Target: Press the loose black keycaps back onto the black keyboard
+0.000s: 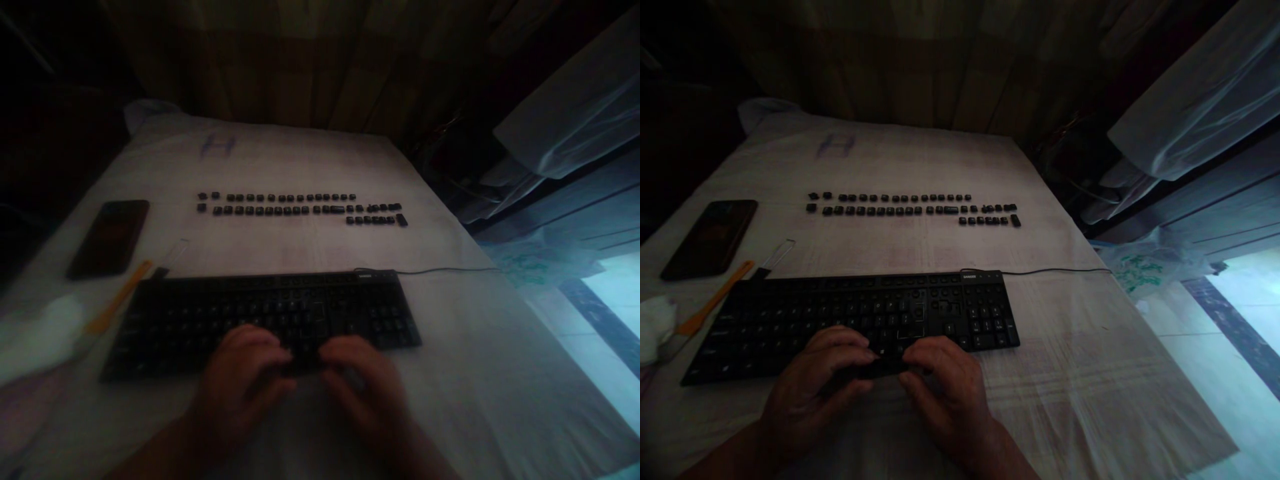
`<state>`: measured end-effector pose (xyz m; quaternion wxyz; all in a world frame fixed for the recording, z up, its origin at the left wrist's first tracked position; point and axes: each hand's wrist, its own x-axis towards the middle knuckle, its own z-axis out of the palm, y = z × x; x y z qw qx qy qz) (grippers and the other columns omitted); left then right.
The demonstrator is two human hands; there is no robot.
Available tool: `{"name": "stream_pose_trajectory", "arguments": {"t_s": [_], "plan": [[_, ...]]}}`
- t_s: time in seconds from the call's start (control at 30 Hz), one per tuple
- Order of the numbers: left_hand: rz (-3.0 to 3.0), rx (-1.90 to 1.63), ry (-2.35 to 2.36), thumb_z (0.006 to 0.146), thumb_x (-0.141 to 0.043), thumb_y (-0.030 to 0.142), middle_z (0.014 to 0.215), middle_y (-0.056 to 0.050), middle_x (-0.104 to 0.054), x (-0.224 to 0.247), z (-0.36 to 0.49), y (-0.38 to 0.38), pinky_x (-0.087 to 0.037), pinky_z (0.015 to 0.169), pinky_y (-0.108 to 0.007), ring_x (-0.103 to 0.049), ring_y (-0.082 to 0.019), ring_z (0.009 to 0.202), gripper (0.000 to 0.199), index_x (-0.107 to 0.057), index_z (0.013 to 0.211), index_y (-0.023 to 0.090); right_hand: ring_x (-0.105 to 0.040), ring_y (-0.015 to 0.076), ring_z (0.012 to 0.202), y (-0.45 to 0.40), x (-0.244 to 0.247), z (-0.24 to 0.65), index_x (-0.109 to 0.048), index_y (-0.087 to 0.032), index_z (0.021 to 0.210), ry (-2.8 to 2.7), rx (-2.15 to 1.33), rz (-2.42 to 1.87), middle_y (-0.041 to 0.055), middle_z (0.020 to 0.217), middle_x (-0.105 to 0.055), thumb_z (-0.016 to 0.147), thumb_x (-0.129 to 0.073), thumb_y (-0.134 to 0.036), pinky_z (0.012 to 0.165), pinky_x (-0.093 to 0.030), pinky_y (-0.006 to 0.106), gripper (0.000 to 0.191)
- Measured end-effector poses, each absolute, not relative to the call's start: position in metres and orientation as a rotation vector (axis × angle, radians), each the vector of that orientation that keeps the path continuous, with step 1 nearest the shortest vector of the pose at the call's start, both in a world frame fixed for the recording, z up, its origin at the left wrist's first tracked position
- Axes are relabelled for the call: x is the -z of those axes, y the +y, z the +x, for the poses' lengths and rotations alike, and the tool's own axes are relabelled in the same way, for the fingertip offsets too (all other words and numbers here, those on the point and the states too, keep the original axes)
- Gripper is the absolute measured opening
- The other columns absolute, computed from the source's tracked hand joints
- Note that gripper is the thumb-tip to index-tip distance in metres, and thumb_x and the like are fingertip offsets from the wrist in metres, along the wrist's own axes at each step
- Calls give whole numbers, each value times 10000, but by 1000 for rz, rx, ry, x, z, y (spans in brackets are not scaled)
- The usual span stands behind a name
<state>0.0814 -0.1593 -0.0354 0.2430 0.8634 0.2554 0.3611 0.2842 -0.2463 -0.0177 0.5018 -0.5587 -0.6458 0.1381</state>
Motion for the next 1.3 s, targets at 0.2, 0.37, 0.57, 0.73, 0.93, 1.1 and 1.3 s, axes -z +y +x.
{"name": "stream_pose_trajectory", "arguments": {"t_s": [0.2,0.37,0.57,0.73,0.93,1.1,1.3], "plan": [[2467,-960,607,991,-538,301,875,6,-749,32,84,-155,-497,873,-412,-669,-224,884,160,-678,1033,235,-711,165,734,-246,17,285,-644,-203,918,-1571,-322,-1375,38,804,-727,938,-575,-175,624,-597,238,77],[2528,-957,687,987,-540,261,926,-13,-742,29,86,-153,-509,826,-388,-666,-220,872,177,-670,1099,217,-672,138,574,-246,19,288,-653,-201,863,-1517,-271,-1524,6,704,-710,928,-568,-178,542,-560,212,109],[2596,-953,621,998,-530,231,1002,-25,-735,29,88,-155,-484,884,-402,-654,-209,930,180,-678,1099,219,-712,153,623,-240,20,293,-693,-190,868,-1411,-212,-1680,21,733,-745,907,-587,-187,597,-575,218,113],[2662,-1009,620,1032,-479,238,1027,-26,-727,36,91,-159,-466,921,-409,-638,-207,954,223,-692,1097,230,-720,163,650,-233,16,294,-708,-188,861,-1455,-362,-1757,29,761,-758,904,-565,-212,626,-567,244,152],[2730,-999,665,1041,-444,276,1079,-37,-722,42,93,-162,-461,967,-434,-630,-225,1016,268,-691,1136,236,-723,178,688,-228,11,294,-699,-205,841,-1522,-515,-1881,23,790,-762,881,-564,-190,633,-526,267,141],[2768,-969,704,1055,-390,295,1128,-42,-725,43,98,-164,-403,1033,-437,-609,-236,1096,319,-683,1161,225,-711,179,697,-225,11,295,-695,-206,823,-1566,-481,-1933,23,791,-751,873,-573,-173,643,-514,272,136],[2846,-881,686,1044,-387,297,1176,-34,-722,48,99,-164,-328,1100,-444,-583,-236,1166,336,-650,1239,220,-706,175,707,-224,14,295,-698,-200,821,-1604,-407,-1921,29,802,-740,873,-575,-152,652,-525,267,141]]}}
